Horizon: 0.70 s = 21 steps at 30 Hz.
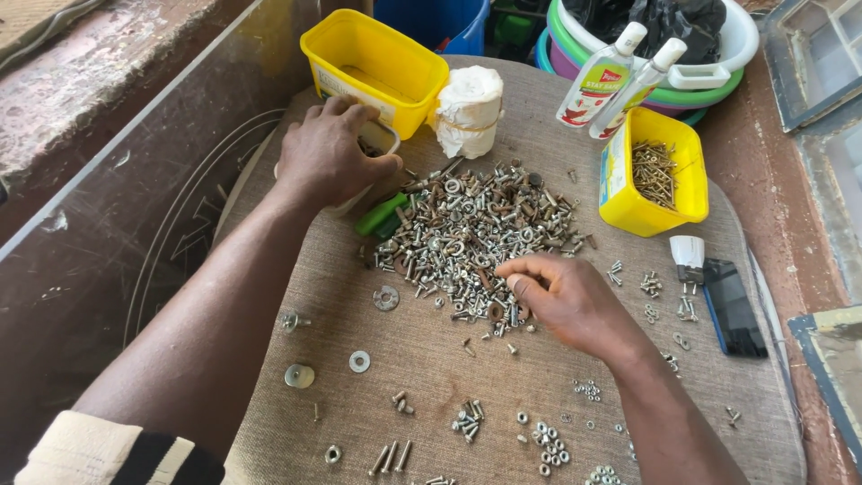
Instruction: The person sorts a mixed pile of metal fasteners on a table, separating screws, nuts, and washers into small piles by type and size. The hands pick items from the central pile and place them into distinct groups on the table surface.
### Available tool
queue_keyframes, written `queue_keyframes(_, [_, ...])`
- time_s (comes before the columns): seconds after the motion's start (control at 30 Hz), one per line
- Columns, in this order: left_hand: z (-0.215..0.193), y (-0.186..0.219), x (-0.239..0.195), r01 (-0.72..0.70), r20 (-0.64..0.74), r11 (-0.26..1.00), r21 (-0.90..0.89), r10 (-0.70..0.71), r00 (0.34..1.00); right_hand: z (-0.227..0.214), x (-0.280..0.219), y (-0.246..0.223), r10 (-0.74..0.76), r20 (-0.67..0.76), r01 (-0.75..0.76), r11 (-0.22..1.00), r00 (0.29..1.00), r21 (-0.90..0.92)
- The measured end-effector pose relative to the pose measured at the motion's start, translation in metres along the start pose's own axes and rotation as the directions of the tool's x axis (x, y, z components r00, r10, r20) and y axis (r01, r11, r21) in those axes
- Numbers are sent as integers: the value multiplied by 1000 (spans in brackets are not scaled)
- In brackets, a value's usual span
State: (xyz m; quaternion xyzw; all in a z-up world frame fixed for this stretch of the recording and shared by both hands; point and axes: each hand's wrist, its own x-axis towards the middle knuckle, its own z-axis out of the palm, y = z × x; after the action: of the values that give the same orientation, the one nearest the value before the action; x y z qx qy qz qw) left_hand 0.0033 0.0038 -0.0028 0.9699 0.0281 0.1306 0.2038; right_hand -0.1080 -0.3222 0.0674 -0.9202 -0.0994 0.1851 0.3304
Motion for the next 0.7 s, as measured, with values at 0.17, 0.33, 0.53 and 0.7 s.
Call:
queue_keyframes(0.17, [1,-3,-2,-31,-17,999,17,31,999,25,13,17,-143,-55,134,982,988,-135])
queue_keyframes(0.33, [-8,8,-6,-102,-39,994,49,104,994,33,-7,27,-304,-179,295,953,936,-75])
queue_keyframes(0.53, [-31,31,-7,27,176,986,162,-55,983,-12,-39,71,-194,-254,184,981,948,-62])
queue_keyframes(0.7, [-25,25,-6,25,144,987,161,-48,988,-66,-57,128,452,-456,-416,891,767,184])
